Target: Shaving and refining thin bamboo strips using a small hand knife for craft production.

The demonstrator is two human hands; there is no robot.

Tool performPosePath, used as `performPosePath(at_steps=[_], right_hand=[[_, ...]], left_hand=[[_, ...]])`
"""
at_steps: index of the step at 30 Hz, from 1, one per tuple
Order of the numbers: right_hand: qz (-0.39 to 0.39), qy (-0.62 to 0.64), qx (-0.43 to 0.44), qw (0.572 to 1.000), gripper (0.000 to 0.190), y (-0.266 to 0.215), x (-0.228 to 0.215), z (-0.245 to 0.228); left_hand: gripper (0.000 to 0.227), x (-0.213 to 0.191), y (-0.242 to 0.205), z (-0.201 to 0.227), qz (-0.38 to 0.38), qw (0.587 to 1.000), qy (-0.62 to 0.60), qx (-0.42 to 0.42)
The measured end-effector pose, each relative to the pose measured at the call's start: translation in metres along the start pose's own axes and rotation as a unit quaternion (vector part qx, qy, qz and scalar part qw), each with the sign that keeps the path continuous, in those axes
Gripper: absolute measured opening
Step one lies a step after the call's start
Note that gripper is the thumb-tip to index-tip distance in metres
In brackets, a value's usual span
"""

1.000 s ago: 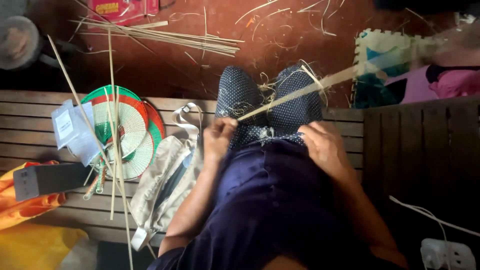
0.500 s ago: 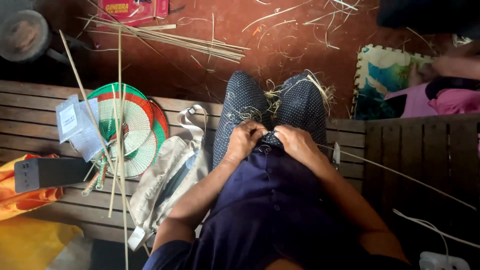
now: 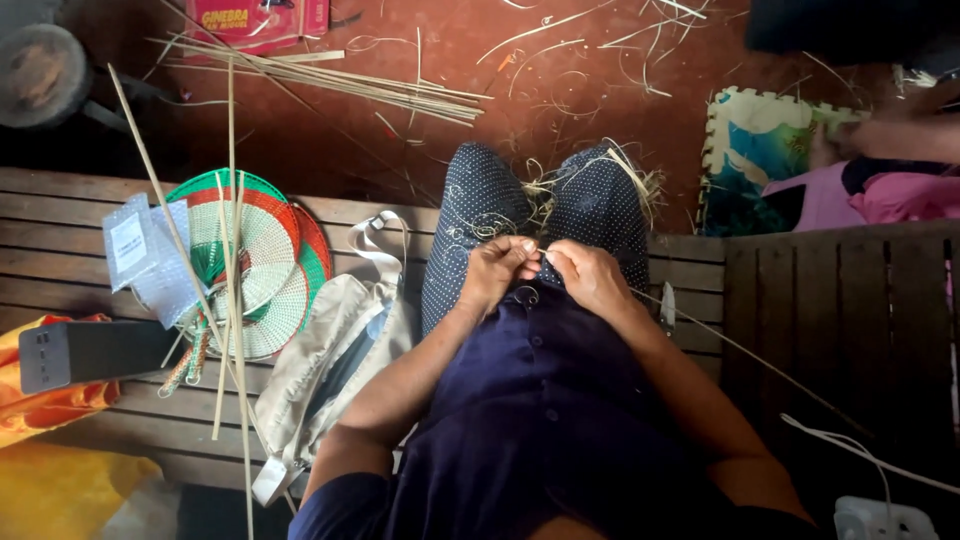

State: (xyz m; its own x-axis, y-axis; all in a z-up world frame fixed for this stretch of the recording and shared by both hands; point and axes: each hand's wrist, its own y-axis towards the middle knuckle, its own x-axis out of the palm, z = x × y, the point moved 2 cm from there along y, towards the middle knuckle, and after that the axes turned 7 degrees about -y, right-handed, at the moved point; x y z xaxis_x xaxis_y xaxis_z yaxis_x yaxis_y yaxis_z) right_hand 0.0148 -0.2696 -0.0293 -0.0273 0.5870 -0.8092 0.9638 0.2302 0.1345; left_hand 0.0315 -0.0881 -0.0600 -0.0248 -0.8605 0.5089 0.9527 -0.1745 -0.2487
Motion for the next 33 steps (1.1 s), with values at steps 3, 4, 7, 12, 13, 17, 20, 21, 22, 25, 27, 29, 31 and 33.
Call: performPosePath(at_steps=[3, 4, 7, 12, 13, 17, 20, 21, 22, 25, 27, 29, 31, 33], right_hand=[[0.008, 0.004, 0.003, 1.000, 0.014, 0.006, 0.007, 0.003], [0.009, 0.004, 0.010, 1.000, 0.014, 0.008, 0.008, 0.004], [0.011, 0.007, 0.023, 1.000, 0.013, 0.014, 0.012, 0.006], [0.008, 0.005, 0.043, 0.999, 0.014, 0.018, 0.021, 0.013], [0.013, 0.018, 0.037, 0.999, 0.013, 0.019, 0.020, 0.013], [0.020, 0.059, 0.026, 0.998, 0.012, 0.023, 0.017, 0.009], [0.023, 0.076, 0.025, 0.997, 0.013, 0.023, 0.017, 0.005], [0.024, 0.075, 0.026, 0.997, 0.013, 0.022, 0.017, 0.004], [0.031, 0.076, 0.017, 0.996, 0.013, 0.023, 0.017, 0.003], [0.029, 0.077, 0.026, 0.996, 0.014, 0.023, 0.018, 0.005], [0.020, 0.080, 0.043, 0.996, 0.015, 0.024, 0.022, 0.012], [0.016, 0.061, 0.042, 0.997, 0.019, 0.024, 0.029, 0.022], [0.014, 0.065, 0.054, 0.996, 0.020, 0.026, 0.029, 0.021], [0.010, 0.068, 0.069, 0.995, 0.020, 0.023, 0.033, 0.022]], left_hand=[[0.025, 0.002, 0.003, -0.006, -0.005, 1.000, 0.010, 0.012], [0.025, 0.002, 0.003, -0.005, -0.008, 0.999, 0.018, 0.025], [0.024, 0.005, 0.010, -0.007, -0.009, 0.998, 0.040, 0.048], [0.023, 0.005, 0.021, -0.012, -0.010, 0.983, 0.155, 0.094], [0.021, 0.005, 0.022, -0.013, -0.001, 0.976, 0.186, 0.116], [0.015, 0.010, 0.009, -0.004, 0.025, 0.945, 0.259, 0.197], [0.011, 0.019, -0.006, 0.016, 0.033, 0.903, 0.319, 0.285], [0.011, 0.017, -0.006, 0.013, 0.032, 0.903, 0.319, 0.285], [0.010, 0.016, -0.006, 0.013, 0.034, 0.889, 0.332, 0.312], [0.009, 0.010, -0.002, 0.009, 0.037, 0.865, 0.356, 0.351], [0.010, 0.009, -0.002, 0.013, 0.039, 0.855, 0.369, 0.363], [0.010, 0.010, -0.010, 0.022, 0.055, 0.844, 0.378, 0.376], [0.009, 0.009, -0.014, 0.028, 0.065, 0.840, 0.380, 0.383], [0.008, 0.006, -0.025, 0.036, 0.075, 0.836, 0.382, 0.386]])
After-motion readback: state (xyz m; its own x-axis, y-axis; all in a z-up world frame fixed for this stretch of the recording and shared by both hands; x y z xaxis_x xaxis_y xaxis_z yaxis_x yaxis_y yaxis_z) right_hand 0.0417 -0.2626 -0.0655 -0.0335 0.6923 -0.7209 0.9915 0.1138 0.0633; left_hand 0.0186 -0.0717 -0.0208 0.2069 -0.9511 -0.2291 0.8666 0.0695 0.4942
